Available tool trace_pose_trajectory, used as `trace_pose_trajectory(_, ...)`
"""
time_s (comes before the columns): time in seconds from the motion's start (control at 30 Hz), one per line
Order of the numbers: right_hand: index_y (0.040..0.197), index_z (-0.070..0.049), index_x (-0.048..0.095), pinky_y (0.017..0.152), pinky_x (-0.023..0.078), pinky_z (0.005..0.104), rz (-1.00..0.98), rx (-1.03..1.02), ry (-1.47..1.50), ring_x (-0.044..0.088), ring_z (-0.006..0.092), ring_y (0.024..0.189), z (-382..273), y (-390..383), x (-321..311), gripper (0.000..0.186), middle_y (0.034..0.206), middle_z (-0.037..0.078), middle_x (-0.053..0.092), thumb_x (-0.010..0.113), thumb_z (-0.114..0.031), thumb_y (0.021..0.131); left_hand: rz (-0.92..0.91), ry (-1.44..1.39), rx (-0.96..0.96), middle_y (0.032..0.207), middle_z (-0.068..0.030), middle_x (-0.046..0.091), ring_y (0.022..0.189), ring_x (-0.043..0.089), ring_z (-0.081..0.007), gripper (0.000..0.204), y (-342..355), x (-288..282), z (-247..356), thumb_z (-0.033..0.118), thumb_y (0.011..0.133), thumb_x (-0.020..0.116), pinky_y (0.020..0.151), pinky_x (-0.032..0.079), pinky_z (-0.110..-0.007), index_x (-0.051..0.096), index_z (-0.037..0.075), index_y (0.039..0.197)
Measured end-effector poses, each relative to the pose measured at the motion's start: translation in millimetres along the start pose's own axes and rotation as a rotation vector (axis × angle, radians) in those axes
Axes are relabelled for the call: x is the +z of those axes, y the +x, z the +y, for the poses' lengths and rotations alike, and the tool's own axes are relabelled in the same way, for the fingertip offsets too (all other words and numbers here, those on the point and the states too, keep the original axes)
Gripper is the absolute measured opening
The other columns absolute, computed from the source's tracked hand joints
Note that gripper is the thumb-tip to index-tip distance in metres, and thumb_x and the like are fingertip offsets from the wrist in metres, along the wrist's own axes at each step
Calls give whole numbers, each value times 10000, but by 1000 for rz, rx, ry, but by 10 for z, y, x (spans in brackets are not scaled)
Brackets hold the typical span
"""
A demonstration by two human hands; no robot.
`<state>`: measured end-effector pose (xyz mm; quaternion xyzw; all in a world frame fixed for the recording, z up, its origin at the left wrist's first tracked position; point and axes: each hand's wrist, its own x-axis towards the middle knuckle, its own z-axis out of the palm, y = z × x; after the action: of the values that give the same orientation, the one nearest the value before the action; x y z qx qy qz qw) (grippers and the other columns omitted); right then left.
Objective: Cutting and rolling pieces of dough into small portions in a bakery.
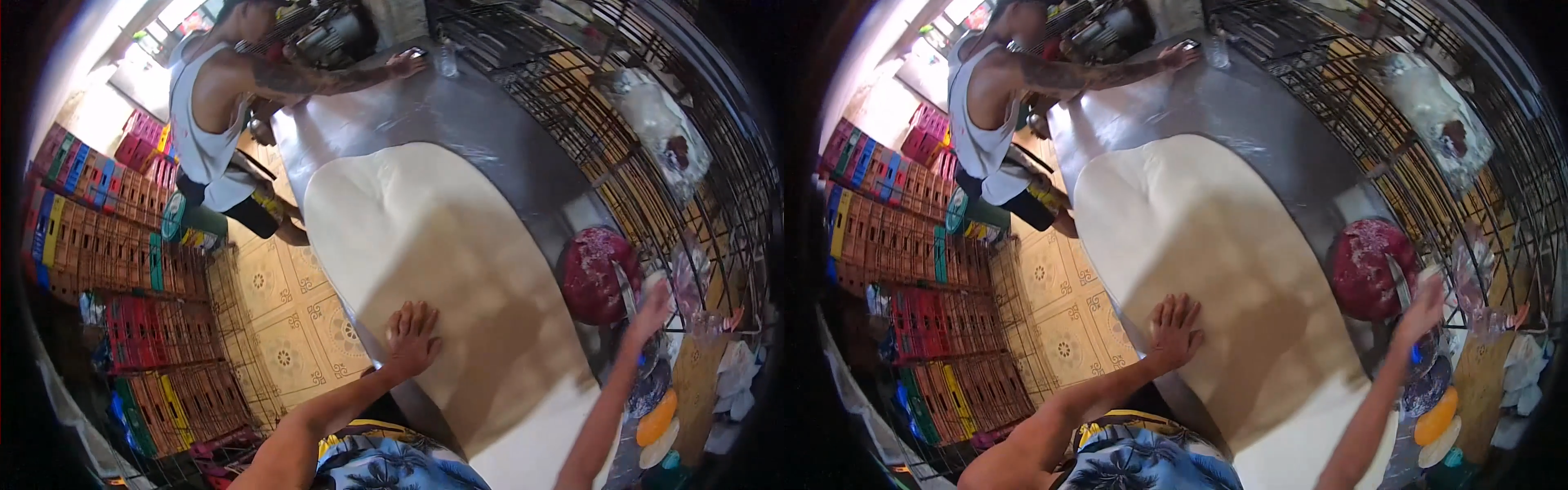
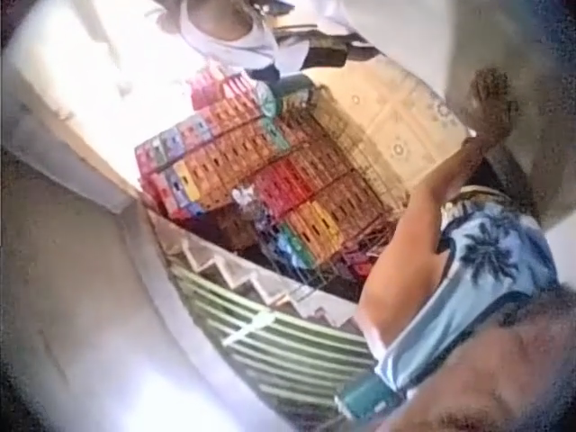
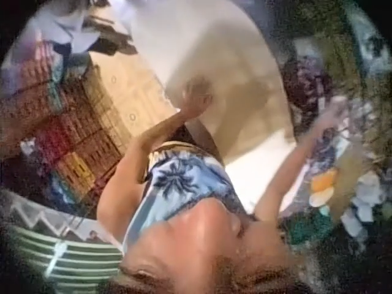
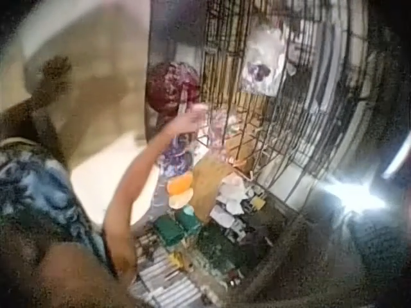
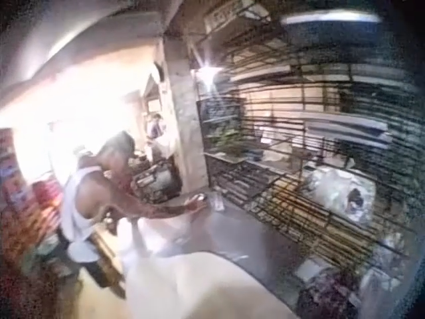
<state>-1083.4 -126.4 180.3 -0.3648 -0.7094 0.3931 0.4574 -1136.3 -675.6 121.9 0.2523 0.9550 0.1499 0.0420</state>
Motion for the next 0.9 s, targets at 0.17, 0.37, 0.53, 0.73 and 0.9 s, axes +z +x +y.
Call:
trace_pose_trajectory(0.17, 1000, -51, 716, 803, 506, 262, -654, 208, -34, 574, 64, 855, -493, -2584, 1070, 132, 893, -39, 628, 693, -181, 996, -12, -126, 25, 1642, -195, 332, 1519, 261, -445, 696, -13, -38, -72, 459, 970, 570, 1225, 165, -603, 420, 133, 1567)
trace_pose_trajectory(0.37, 883, -43, 657, 726, 537, 427, -885, -343, -55, 654, 335, 794, -1697, -3558, 2785, 99, 860, 128, 666, 672, -122, 941, -356, -843, 194, 1496, -213, 512, 1477, 356, -393, 541, -1, -316, -857, 286, 954, 669, 1216, 265, -500, 561, 82, 1443)
trace_pose_trajectory(0.53, 794, -48, 628, 770, 526, 463, -957, -684, -120, 628, 392, 837, -2075, -3123, 4771, 107, 838, 173, 641, 635, -89, 892, -600, -1170, -157, 1167, -141, 695, 1141, 625, -267, 320, -205, -565, -2232, 170, 969, 657, 986, 487, -381, 670, 30, 1257)
trace_pose_trajectory(0.73, 858, -62, 640, 761, 542, 453, -748, -489, -163, 655, 348, 875, -2144, -3616, 6027, 123, 913, 162, 664, 552, -109, 930, -379, -1063, -762, 1046, -120, 725, 990, 676, -164, 326, -1070, -197, -3860, 168, 1002, 633, 828, 548, -314, 639, 7, 1286)
trace_pose_trajectory(0.9, 903, -85, 580, 821, 542, 421, -786, -1127, -7, 635, 290, 873, -2395, -5051, 5601, 32, 887, 143, 609, 560, -96, 881, -384, -1057, -1306, 944, -87, 695, 735, 657, -171, 337, -1858, 196, -4584, 217, 971, 635, 660, 539, -311, 644, -5, 1225)
